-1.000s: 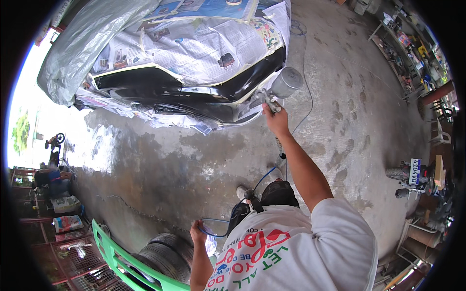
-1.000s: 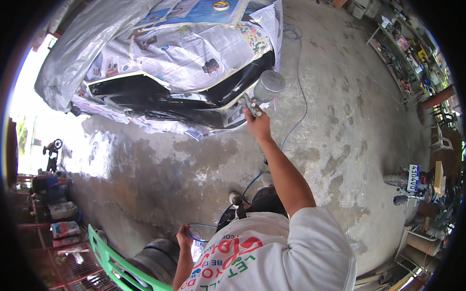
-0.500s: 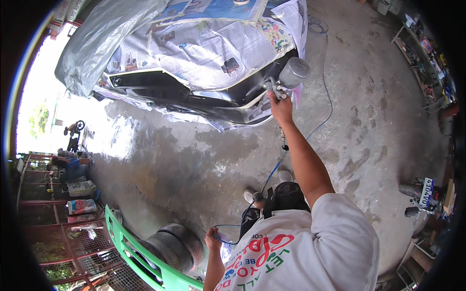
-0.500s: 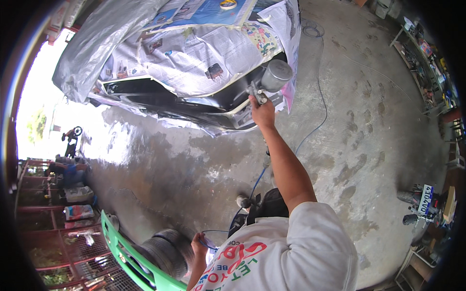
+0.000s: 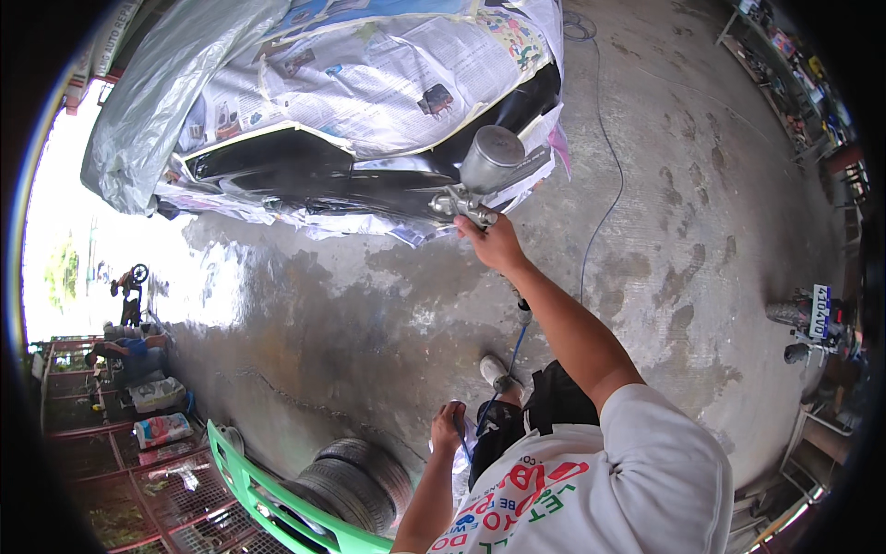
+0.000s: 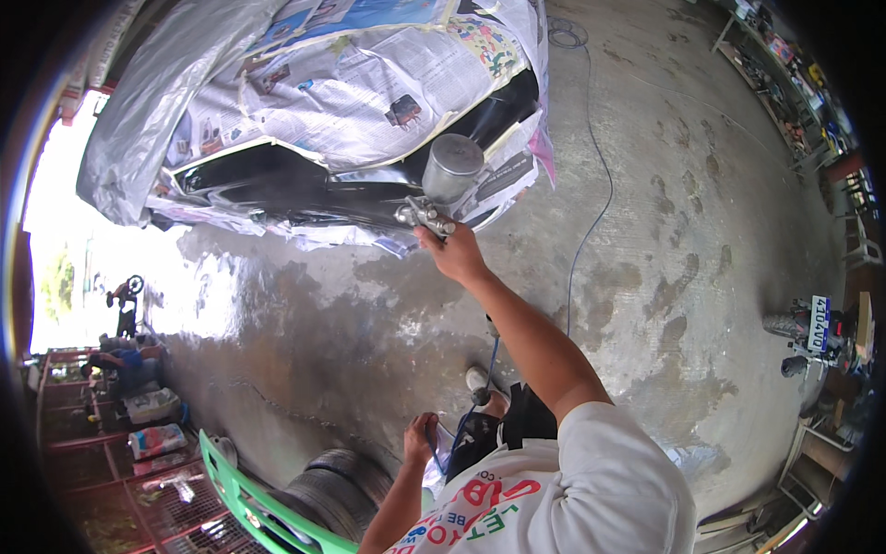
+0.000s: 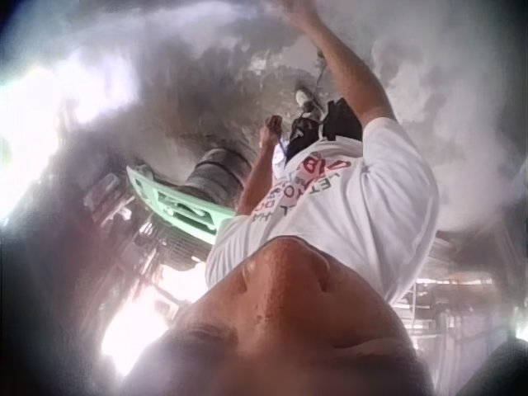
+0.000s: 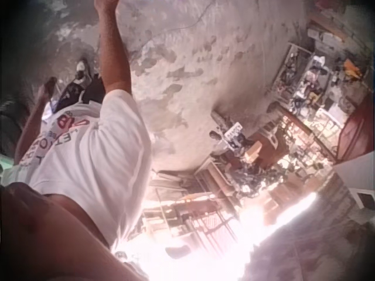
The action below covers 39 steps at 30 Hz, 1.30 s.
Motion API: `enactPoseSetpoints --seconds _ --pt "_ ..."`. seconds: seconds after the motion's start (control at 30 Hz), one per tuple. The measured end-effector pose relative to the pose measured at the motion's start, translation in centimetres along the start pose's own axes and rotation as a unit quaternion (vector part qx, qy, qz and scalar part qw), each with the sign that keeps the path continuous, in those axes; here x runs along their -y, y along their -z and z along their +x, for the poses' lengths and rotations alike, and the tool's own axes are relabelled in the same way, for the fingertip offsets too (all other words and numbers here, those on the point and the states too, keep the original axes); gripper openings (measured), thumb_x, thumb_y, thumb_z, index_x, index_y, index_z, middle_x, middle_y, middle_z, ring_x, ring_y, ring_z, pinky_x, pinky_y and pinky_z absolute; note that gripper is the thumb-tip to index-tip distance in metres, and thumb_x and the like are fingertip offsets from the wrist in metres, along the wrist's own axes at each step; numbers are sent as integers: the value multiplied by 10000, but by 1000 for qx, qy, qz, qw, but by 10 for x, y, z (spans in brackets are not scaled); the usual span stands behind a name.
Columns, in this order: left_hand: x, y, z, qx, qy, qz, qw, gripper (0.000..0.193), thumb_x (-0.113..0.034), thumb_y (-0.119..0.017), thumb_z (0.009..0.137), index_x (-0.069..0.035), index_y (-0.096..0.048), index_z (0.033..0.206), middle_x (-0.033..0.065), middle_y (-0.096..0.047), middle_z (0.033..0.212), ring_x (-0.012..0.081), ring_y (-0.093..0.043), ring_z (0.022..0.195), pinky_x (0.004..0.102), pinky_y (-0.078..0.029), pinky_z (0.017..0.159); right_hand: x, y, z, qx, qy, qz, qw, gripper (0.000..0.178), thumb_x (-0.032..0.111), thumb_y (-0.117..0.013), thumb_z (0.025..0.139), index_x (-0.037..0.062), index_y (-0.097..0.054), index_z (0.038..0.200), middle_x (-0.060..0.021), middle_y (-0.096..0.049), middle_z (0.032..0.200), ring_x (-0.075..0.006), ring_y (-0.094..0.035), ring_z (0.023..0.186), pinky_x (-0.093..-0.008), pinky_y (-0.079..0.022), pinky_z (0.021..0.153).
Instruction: The person prepares a spray gun by pouring thinner into it, then spray-paints the front bumper and hood of a car masked with newspaper and plastic. The person moves around the vehicle to cover different areas and briefly adjusts the masking material before resuming painting.
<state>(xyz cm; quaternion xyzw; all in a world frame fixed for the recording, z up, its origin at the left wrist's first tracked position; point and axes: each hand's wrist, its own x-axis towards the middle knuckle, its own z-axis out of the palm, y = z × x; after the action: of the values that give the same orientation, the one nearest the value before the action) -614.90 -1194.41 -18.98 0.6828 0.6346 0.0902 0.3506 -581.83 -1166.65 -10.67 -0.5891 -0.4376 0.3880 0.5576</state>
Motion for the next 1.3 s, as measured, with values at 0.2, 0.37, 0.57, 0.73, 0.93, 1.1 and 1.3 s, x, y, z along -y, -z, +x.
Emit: enactPoseSetpoints --seconds 0.2,0.37,0.57,0.73,0.93,1.1,1.3 --pt "84 -47 63 -92 12 2 996 218 -268 -648 1000 -96 -700 1124 230 -705 970 440 -687 929 508 -539 795 -68 -28 -98 -57 -27 1 998 344 303 -698 993 37 -686 1212 -72 -738 844 -152 -706 791 -324 -537 716" --pt "176 -104 114 -262 277 -77 921 461 -425 -545 1039 -13 -684 1194 295 -702 1086 481 -664 1030 520 -508 896 -188 -12 -196 -151 -188 -68 968 359 296 -696 995 36 -682 1242 -54 -735 835 -126 -693 777 -309 -538 692" --pt "187 -206 167 -131 128 -36 983 376 -394 -611 1013 -60 -700 1162 256 -678 1042 463 -662 971 517 -520 836 -335 1 -236 -223 -252 -74 939 335 275 -688 1004 17 -678 1217 -69 -742 851 -136 -704 771 -310 -544 689" --pt "221 -302 185 -12 86 12 996 253 -334 -699 954 -115 -750 1071 226 -651 1055 437 -670 918 501 -540 777 -438 -65 -190 -186 -192 13 963 383 278 -699 1003 11 -663 1275 -73 -741 880 -99 -666 800 -283 -530 714" --pt "254 -357 242 130 -13 20 991 211 -278 -693 938 -90 -785 965 167 -679 1083 394 -686 1002 486 -552 847 -505 -126 -114 -95 -45 67 992 438 292 -723 990 10 -653 1317 -86 -747 917 -101 -654 821 -277 -522 736" --pt "236 -331 273 235 -13 107 966 289 -331 -685 943 -70 -799 989 226 -715 1057 426 -681 1018 481 -526 916 -521 -127 -85 -83 -9 68 994 444 287 -717 994 2 -641 1326 -92 -747 925 -125 -676 855 -298 -528 765" --pt "205 -312 273 313 -7 200 929 372 -412 -673 933 -73 -796 1024 243 -728 1018 433 -690 1013 493 -531 908 -562 -90 -65 -259 47 -22 964 420 295 -661 1017 13 -628 1326 -212 -743 1020 -361 -728 957 -409 -547 814"
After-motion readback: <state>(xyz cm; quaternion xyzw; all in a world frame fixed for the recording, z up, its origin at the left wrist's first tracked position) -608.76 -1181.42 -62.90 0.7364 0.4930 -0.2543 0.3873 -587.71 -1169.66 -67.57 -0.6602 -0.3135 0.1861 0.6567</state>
